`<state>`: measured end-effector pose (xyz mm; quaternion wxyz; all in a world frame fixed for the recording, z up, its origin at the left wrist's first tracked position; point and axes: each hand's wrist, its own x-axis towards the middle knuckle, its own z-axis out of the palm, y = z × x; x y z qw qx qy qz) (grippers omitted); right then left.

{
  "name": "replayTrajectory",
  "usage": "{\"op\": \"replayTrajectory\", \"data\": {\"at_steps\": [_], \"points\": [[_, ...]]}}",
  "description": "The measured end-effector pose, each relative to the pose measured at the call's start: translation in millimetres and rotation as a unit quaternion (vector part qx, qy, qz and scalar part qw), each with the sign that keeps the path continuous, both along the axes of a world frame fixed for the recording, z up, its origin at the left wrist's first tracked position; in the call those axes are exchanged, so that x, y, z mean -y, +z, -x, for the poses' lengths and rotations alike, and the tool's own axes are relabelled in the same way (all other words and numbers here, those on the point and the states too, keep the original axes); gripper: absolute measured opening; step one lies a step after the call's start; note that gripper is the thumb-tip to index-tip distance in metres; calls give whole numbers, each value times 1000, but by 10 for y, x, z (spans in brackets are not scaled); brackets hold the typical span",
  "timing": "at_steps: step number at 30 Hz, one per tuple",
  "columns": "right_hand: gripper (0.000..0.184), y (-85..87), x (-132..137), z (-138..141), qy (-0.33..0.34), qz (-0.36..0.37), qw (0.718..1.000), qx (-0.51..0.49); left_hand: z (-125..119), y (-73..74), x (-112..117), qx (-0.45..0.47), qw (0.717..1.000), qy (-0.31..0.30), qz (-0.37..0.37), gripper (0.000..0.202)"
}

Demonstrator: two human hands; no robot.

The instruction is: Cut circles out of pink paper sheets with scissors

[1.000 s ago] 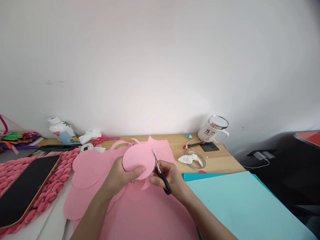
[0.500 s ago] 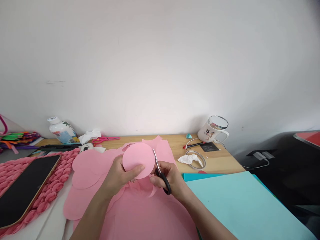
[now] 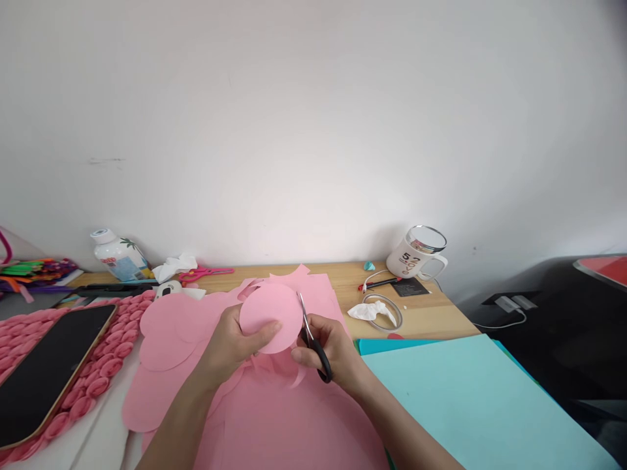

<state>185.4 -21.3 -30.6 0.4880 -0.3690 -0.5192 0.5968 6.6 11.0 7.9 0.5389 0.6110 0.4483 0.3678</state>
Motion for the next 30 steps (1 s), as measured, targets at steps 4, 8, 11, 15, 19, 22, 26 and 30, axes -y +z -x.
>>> {"op": "replayTrajectory", "data": {"at_steps": [4, 8, 11, 15, 19, 22, 26, 30], "points": [[36, 38, 6, -8, 5, -5, 1000, -9, 11, -3, -4, -4, 1000, -10, 4, 26], [38, 43, 4, -4, 4, -6, 1000, -7, 5, -2, -7, -1, 1000, -14, 2, 25], [41, 29, -2, -10, 2, -1, 1000, 3, 7, -5, -9, 2, 1000, -17, 1, 26], [39, 19, -5, -20, 9, 5, 1000, 9, 16, -17, -12, -6, 1000, -16, -2, 27], [37, 16, 0, -22, 12, 13, 1000, 5, 14, -13, -8, 4, 1000, -23, -9, 26], [36, 13, 4, -21, 9, 22, 1000, 10, 9, -9, -6, 5, 1000, -18, -16, 24], [34, 6, 5, -25, 5, 28, 999, 20, 8, -10, -15, -6, 1000, -2, -24, 24], [30, 1, 4, -23, 4, 24, 999, 26, 9, -13, -22, -3, 1000, 1, -26, 24]]}}
